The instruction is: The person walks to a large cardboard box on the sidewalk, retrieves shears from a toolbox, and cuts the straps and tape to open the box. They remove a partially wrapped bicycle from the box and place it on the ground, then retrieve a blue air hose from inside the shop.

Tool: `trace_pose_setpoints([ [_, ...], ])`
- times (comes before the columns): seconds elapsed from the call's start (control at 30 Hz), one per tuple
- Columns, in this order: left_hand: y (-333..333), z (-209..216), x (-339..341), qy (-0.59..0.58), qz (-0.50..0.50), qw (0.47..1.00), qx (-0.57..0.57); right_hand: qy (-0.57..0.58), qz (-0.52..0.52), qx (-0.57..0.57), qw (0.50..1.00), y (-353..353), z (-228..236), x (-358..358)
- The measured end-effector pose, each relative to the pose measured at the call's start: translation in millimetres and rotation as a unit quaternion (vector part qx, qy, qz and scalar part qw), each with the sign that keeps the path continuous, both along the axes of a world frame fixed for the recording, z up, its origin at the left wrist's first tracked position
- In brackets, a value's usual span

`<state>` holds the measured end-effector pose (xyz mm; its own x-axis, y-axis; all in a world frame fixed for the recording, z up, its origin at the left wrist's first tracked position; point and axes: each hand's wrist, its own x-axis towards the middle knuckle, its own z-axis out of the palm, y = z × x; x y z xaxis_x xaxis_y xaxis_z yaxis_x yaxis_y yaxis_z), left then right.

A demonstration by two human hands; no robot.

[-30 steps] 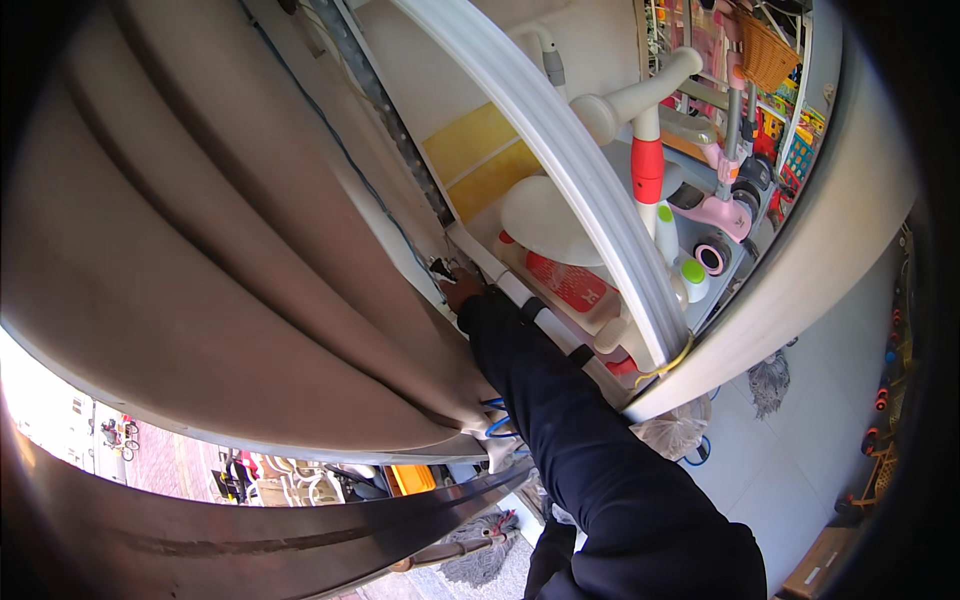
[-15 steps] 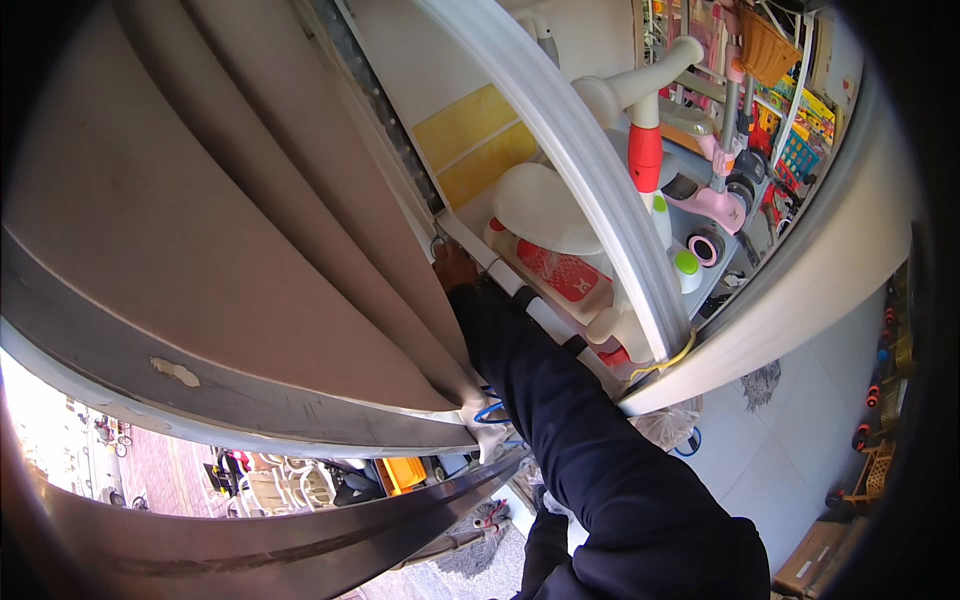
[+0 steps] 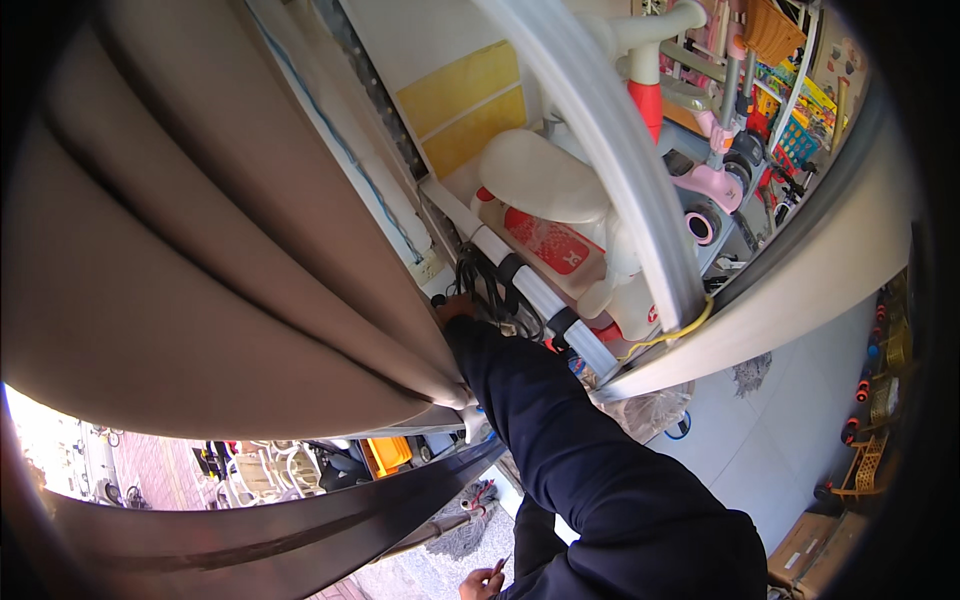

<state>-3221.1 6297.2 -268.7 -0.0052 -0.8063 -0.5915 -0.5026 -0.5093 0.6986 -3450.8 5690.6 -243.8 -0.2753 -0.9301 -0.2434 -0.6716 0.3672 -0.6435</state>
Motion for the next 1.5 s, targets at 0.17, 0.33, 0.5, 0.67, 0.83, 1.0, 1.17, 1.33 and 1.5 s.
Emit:
trace_pose_setpoints([
  [0.17,-74.9,68.1,-57.3,0.005,-0.037,0.997,-0.072,-0.115,-0.069,-0.022,0.991,-13.3,-38.3,2.6],
  [0.33,-64.5,44.7,-79.0,-0.043,0.021,0.993,-0.105,-0.044,-0.038,-0.080,0.995,-39.9,-77.0,6.4],
  [0.5,-8.2,11.1,-47.8,-0.093,-0.069,0.989,-0.097,-0.132,-0.105,-0.093,0.981,-46.0,-77.4,9.8],
  [0.67,-10.3,16.7,-40.6,-0.090,0.033,0.995,0.029,-0.135,-0.078,-0.054,0.986,-48.8,-54.2,3.9],
  [0.83,-27.3,29.4,-47.7,-0.091,0.039,0.995,-0.006,-0.119,-0.066,-0.045,0.990,-55.5,-55.2,2.7],
  [1.0,-29.9,29.4,-51.3,-0.083,0.052,0.995,-0.007,-0.111,-0.054,-0.038,0.992,-56.0,-59.6,1.8],
  [1.17,-28.4,26.9,-50.0,-0.085,0.068,0.994,0.004,-0.038,0.022,-0.065,0.997,-50.9,-49.9,-3.6],
  [1.33,-30.5,26.2,-48.6,-0.082,0.067,0.994,0.013,-0.005,0.071,-0.034,0.997,-65.5,-59.0,-3.7],
  [1.5,-32.0,31.3,-49.6,-0.080,0.070,0.994,0.014,0.053,0.000,-0.146,0.988,-86.5,-80.1,10.2],
])
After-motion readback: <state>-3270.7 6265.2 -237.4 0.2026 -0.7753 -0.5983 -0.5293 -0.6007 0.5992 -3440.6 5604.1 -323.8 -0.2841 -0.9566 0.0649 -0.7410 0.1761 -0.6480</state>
